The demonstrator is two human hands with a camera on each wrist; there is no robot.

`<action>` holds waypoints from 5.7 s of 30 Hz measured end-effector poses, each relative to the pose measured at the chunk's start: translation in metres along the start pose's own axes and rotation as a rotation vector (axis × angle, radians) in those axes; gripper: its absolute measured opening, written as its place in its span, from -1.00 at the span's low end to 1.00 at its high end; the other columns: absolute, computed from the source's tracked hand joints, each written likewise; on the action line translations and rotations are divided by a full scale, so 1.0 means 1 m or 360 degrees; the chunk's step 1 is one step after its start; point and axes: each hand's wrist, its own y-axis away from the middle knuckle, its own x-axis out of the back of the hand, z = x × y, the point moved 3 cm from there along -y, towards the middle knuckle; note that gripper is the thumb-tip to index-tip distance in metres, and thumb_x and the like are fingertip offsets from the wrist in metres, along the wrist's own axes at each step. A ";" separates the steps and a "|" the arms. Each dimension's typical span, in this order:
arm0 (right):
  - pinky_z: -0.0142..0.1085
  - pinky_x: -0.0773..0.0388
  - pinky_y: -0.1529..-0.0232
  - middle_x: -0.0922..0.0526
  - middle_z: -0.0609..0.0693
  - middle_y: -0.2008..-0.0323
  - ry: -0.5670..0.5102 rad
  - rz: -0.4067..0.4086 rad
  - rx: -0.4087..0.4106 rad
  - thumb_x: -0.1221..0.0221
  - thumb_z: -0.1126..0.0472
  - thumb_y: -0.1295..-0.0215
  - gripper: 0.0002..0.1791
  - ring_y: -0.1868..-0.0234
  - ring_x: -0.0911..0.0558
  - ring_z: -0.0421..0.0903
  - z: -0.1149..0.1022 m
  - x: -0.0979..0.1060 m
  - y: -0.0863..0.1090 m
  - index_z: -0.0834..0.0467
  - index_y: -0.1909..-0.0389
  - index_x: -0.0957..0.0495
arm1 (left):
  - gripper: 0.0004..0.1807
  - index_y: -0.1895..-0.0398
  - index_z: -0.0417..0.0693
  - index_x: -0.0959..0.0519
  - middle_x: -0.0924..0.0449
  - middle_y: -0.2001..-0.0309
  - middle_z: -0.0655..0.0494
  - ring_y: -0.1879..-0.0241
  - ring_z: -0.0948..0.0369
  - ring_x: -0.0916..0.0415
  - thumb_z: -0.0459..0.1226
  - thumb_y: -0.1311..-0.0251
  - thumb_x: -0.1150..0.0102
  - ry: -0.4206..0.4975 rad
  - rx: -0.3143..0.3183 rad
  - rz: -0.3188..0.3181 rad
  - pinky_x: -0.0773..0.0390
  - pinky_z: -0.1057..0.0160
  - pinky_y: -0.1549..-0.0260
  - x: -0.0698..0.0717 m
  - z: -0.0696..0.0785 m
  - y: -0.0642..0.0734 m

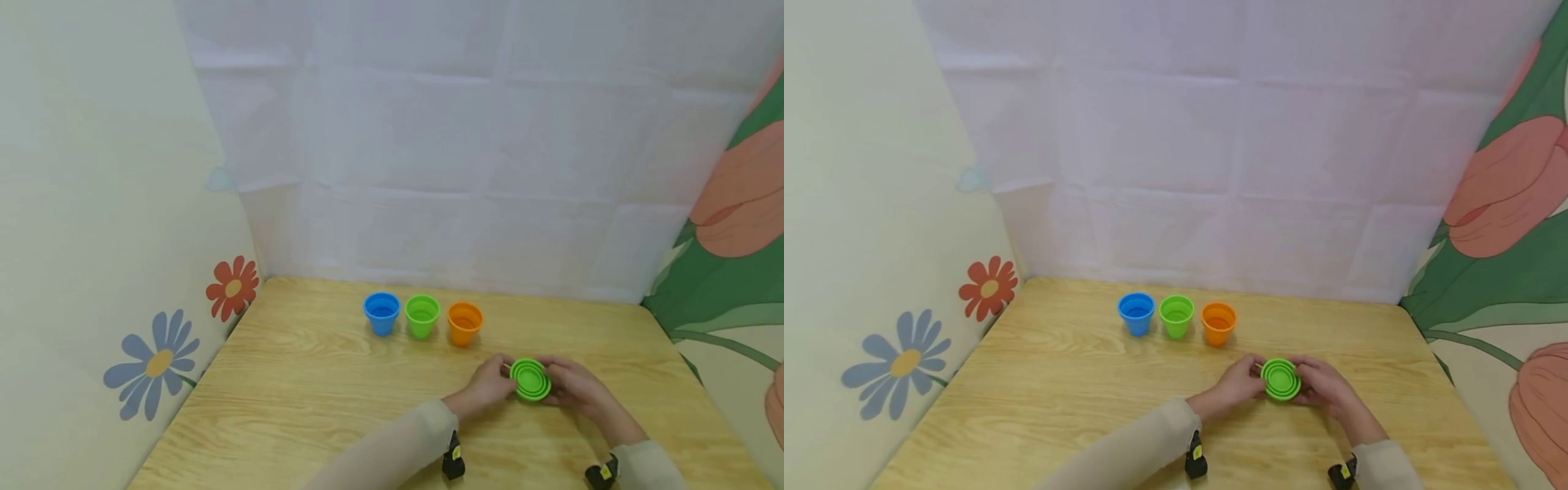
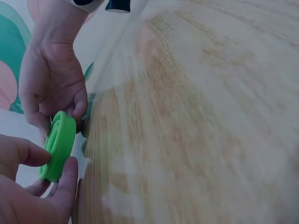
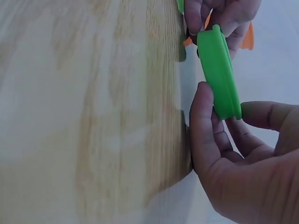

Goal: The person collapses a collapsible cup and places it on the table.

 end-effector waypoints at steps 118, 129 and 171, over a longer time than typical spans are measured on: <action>-0.35 -0.63 0.22 -0.61 0.13 0.11 0.0647 0.0154 0.1193 -0.15 0.21 -0.29 -0.78 0.16 -0.63 0.03 -0.093 -0.085 -0.014 0.20 0.09 -0.55 | -0.52 -0.26 0.07 -0.36 -0.25 -0.34 0.07 -0.31 0.09 -0.22 -0.02 -0.32 0.00 -0.1147 -0.0912 0.0013 -0.32 0.07 -0.23 0.137 0.041 0.014; -0.21 -0.65 0.27 -0.63 0.07 0.19 0.0432 -0.0021 0.1113 -0.14 0.11 -0.30 -0.77 0.28 -0.65 -0.09 -0.082 -0.091 -0.013 0.15 0.12 -0.56 | -0.49 -0.16 0.03 -0.47 -0.52 -0.11 0.18 -0.06 0.25 -0.47 0.09 -0.27 0.03 -0.0952 -0.0911 -0.0075 -0.51 0.21 -0.04 0.146 0.040 0.024; -0.42 -0.56 0.57 -0.61 -0.04 0.45 0.0854 -0.0095 0.1458 -0.07 0.35 -0.32 -0.84 0.59 -0.56 -0.20 -0.072 -0.123 0.019 0.20 0.11 -0.48 | -0.68 0.10 -0.04 -0.53 -0.52 0.43 0.29 0.52 0.43 -0.35 -0.06 -0.40 0.14 -0.1164 -0.1065 0.0003 -0.42 0.52 0.53 0.147 0.028 0.070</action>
